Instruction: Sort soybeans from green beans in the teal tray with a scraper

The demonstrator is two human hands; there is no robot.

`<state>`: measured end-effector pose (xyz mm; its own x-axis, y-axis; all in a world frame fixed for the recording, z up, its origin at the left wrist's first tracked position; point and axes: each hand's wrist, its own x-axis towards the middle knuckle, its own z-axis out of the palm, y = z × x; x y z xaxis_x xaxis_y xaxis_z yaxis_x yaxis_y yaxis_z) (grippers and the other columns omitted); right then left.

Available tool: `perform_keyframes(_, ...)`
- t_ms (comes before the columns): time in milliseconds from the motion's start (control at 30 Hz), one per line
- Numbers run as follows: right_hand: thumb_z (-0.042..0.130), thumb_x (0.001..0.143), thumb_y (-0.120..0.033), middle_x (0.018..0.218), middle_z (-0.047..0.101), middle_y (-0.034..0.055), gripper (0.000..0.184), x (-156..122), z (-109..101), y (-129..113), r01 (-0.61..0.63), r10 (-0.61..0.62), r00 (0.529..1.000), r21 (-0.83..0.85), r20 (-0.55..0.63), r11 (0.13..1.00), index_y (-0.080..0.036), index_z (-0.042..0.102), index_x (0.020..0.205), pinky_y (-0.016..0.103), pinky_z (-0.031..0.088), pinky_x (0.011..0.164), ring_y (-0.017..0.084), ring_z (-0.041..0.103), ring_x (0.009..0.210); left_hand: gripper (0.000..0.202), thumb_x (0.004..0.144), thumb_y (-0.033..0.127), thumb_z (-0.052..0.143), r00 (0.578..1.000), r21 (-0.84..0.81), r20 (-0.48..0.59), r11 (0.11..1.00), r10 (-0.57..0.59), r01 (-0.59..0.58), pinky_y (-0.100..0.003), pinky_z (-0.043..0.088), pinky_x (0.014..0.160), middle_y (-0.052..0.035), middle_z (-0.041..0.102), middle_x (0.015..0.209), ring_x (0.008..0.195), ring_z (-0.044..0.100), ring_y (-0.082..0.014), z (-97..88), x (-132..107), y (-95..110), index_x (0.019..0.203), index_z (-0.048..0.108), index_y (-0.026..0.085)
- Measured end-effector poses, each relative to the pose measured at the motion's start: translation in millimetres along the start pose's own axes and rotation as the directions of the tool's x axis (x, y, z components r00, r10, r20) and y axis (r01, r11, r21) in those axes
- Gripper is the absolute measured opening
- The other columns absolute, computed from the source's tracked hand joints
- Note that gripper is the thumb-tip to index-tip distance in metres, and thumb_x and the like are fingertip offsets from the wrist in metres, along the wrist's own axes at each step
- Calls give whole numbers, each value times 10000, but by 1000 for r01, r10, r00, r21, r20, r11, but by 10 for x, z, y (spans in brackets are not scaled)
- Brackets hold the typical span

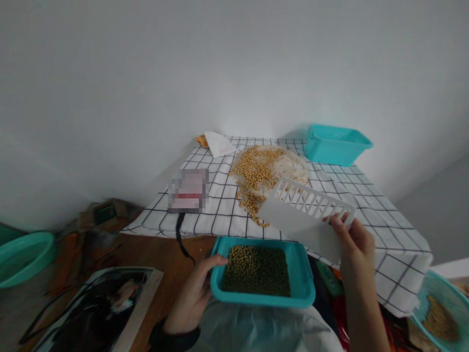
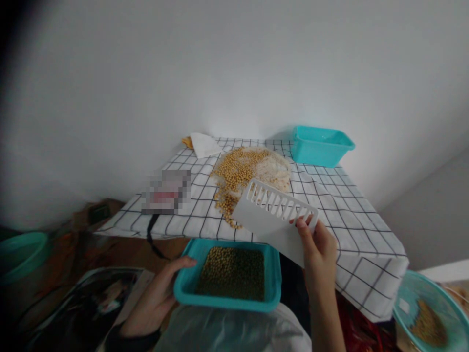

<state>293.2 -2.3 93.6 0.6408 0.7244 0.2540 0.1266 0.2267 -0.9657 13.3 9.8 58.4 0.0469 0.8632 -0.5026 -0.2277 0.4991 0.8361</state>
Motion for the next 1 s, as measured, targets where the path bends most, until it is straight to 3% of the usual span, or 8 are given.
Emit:
perform_keyframes(100, 745, 792, -482, 719, 652, 18, 299, -70, 36, -93, -15, 15, 1000, -7, 6, 1000, -187, 700, 780, 254, 355, 551, 164, 548, 633, 152, 590, 291, 752, 995, -106, 21, 989, -102, 104, -301, 525, 647, -80, 793, 816, 884, 736, -312, -18, 23, -20, 707, 700, 209)
perform_keyframes(267, 746, 788, -486, 727, 651, 16, 301, -108, 28, -140, -31, 31, 1000, -35, -4, 999, -189, 696, 772, 263, 356, 589, 172, 548, 668, 249, 605, 273, 762, 996, -130, 5, 987, -90, 90, -271, 520, 639, -61, 800, 878, 872, 727, -269, -30, 53, -57, 843, 742, 203)
perform_keyframes(433, 742, 802, -489, 747, 669, 26, 303, -35, -6, -27, -7, 10, 998, -39, 56, 999, -188, 711, 790, 264, 372, 586, 179, 573, 680, 144, 603, 265, 769, 999, -147, -21, 988, -47, 43, -278, 529, 634, -53, 794, 821, 803, 723, -259, -44, 49, -82, 729, 723, 214)
perform_keyframes(567, 761, 782, -503, 786, 697, 33, 316, 3, -5, 27, 15, -12, 999, -62, 44, 998, -190, 726, 810, 274, 398, 626, 197, 602, 734, 220, 630, 249, 754, 994, -176, 43, 978, -103, 109, -280, 528, 644, -48, 806, 875, 827, 727, -253, -80, 87, -126, 847, 753, 210)
perform_keyframes(733, 741, 804, -476, 742, 673, 12, 283, -53, 36, -53, 3, -3, 1000, -24, 10, 1000, -194, 713, 796, 258, 391, 609, 171, 573, 690, 232, 634, 258, 754, 994, -168, 36, 980, -103, 107, -261, 506, 604, -34, 798, 853, 749, 704, -213, -89, 139, -167, 859, 755, 199)
perform_keyframes(1000, 756, 787, -512, 758, 684, 13, 317, 15, 35, 53, -19, 22, 994, -31, 110, 999, -200, 704, 798, 256, 385, 583, 171, 576, 673, 249, 626, 264, 747, 993, -159, 48, 981, -106, 112, -282, 526, 639, -75, 802, 941, 877, 727, -273, -47, 91, -136, 867, 745, 204)
